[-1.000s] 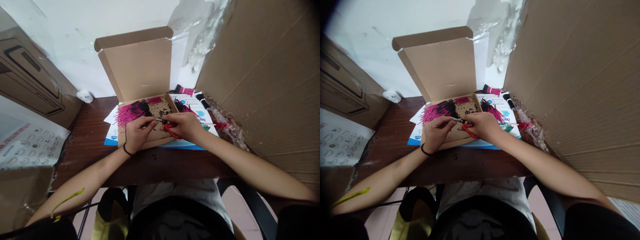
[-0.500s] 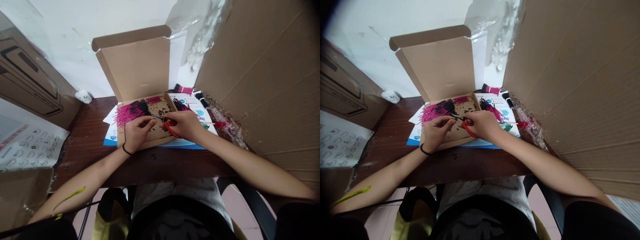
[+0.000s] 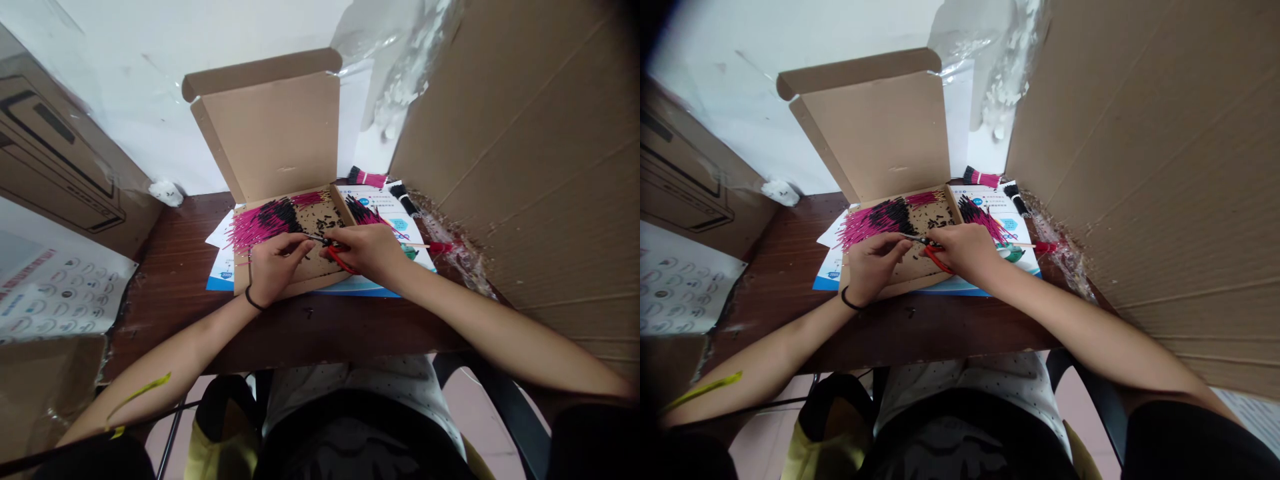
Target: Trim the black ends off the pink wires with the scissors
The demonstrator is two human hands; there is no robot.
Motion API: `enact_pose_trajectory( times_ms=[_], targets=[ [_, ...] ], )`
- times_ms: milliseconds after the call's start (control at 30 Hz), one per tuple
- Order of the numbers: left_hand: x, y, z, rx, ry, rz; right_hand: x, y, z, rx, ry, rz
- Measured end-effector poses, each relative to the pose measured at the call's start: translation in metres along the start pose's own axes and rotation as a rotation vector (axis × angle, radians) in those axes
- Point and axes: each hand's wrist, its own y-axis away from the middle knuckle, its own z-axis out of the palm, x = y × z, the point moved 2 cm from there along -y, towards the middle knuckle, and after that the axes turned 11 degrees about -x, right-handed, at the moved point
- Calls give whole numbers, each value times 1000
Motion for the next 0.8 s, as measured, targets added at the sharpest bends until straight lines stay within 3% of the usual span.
enact_pose_trajectory(
  times_ms=[333,800],
  targets=[
    [3,-3,1,26,200,-75,-5,1,-4,49,-122,16],
    [5,-2,1,9,207,-84,-6,3,-3,56,-98,-54]
  ],
)
